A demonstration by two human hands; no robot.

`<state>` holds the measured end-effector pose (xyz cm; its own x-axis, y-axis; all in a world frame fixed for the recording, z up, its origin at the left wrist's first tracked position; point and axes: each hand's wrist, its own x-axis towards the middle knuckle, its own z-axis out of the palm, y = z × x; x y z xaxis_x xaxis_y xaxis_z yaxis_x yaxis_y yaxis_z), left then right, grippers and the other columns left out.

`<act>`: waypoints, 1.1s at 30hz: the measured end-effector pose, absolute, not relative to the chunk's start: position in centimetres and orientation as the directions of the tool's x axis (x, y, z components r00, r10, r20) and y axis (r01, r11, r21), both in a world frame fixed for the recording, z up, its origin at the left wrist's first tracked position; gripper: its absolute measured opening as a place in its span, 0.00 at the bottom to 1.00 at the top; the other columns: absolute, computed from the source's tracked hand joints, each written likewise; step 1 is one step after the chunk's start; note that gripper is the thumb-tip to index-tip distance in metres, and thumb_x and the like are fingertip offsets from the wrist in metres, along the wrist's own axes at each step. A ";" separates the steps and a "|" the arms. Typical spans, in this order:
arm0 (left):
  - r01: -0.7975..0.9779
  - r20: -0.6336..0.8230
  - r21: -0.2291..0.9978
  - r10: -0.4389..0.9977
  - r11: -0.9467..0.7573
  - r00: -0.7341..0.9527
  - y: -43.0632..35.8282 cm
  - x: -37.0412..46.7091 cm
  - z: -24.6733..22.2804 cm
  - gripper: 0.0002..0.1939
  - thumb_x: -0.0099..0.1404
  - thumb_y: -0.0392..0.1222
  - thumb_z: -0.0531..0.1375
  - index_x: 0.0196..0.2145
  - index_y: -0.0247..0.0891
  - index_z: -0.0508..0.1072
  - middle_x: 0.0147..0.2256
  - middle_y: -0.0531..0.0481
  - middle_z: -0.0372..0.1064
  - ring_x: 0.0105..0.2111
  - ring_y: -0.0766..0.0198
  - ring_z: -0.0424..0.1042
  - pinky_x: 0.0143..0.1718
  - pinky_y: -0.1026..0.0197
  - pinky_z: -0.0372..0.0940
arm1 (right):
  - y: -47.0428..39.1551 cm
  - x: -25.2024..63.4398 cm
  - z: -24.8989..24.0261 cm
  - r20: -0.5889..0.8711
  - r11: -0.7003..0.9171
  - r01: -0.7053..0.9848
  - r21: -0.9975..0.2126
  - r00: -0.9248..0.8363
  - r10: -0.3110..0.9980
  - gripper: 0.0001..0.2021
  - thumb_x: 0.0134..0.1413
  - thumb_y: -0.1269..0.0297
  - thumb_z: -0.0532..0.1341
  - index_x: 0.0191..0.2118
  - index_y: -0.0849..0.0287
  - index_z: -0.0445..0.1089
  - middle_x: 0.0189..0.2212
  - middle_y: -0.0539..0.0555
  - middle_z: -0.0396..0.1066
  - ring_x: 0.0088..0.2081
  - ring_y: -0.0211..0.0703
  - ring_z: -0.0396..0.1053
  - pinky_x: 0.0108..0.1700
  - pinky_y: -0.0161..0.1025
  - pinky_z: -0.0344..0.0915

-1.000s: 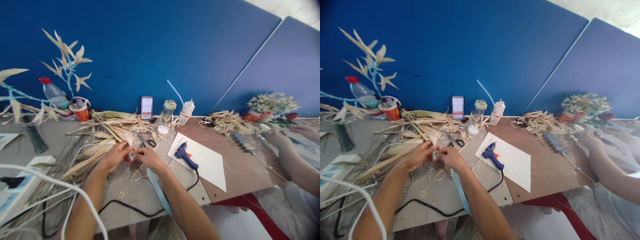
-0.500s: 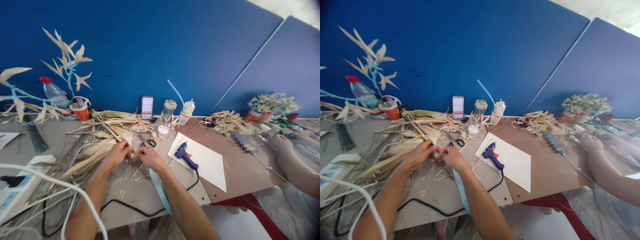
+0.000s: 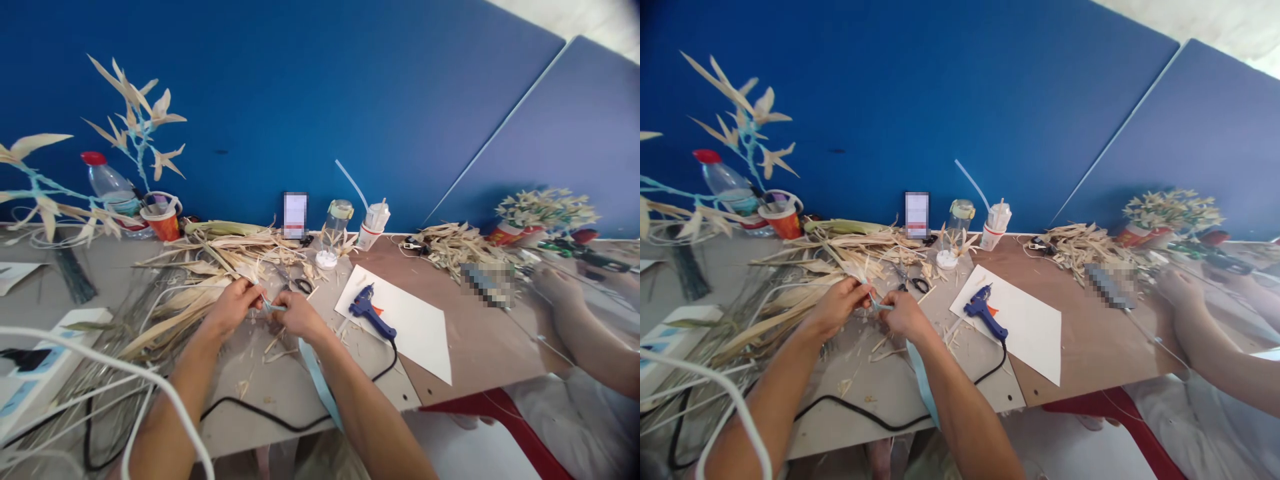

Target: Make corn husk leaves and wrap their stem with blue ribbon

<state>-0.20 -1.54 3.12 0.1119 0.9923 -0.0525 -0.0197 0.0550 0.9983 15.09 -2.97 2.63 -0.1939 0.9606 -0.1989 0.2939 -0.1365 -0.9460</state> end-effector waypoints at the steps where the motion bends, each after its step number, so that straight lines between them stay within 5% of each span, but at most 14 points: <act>1: -0.077 -0.030 0.996 0.990 0.041 0.138 -1.7 -0.1 3.3 0.10 0.53 0.46 0.64 0.27 0.36 0.71 0.23 0.52 0.69 0.21 0.68 0.62 0.26 0.64 0.57 | -2.9 15.2 2.5 -0.222 -0.168 0.230 -0.959 -0.229 0.948 0.08 0.35 0.76 0.62 0.20 0.59 0.63 0.17 0.43 0.60 0.21 0.32 0.55 0.26 0.32 0.51; 7: -0.237 -0.010 0.970 0.985 0.052 0.173 -2.2 0.1 4.3 0.12 0.52 0.45 0.66 0.26 0.34 0.69 0.23 0.52 0.69 0.18 0.73 0.55 0.22 0.66 0.52 | -2.7 15.5 2.3 -0.292 -0.295 0.052 -0.954 -0.381 0.877 0.10 0.32 0.72 0.66 0.20 0.60 0.62 0.14 0.41 0.58 0.18 0.29 0.52 0.23 0.31 0.46; 21: -0.205 -0.022 0.977 0.980 0.063 0.197 -1.6 -1.0 4.0 0.12 0.55 0.46 0.64 0.27 0.34 0.68 0.23 0.54 0.67 0.18 0.75 0.52 0.22 0.68 0.51 | -3.0 16.0 3.8 -0.255 -0.309 -0.055 -0.950 -0.437 0.863 0.09 0.34 0.67 0.66 0.22 0.60 0.65 0.15 0.42 0.59 0.18 0.29 0.50 0.22 0.32 0.43; 26: -0.143 -0.034 0.988 0.985 0.059 0.168 -1.5 -1.1 4.1 0.14 0.52 0.48 0.65 0.26 0.35 0.69 0.21 0.54 0.66 0.19 0.73 0.56 0.21 0.67 0.51 | -3.5 15.0 3.6 -0.221 -0.271 -0.129 -0.954 -0.308 0.925 0.14 0.42 0.57 0.63 0.18 0.59 0.60 0.12 0.41 0.52 0.17 0.30 0.46 0.22 0.33 0.41; 33: -0.120 -0.107 0.985 0.985 0.123 0.132 -1.6 -0.5 4.3 0.16 0.44 0.46 0.69 0.23 0.36 0.66 0.19 0.57 0.65 0.19 0.71 0.59 0.22 0.67 0.54 | -4.0 13.8 3.5 -0.181 -0.198 -0.092 -0.976 -0.163 0.970 0.08 0.37 0.64 0.65 0.20 0.61 0.67 0.17 0.43 0.61 0.21 0.31 0.53 0.27 0.33 0.50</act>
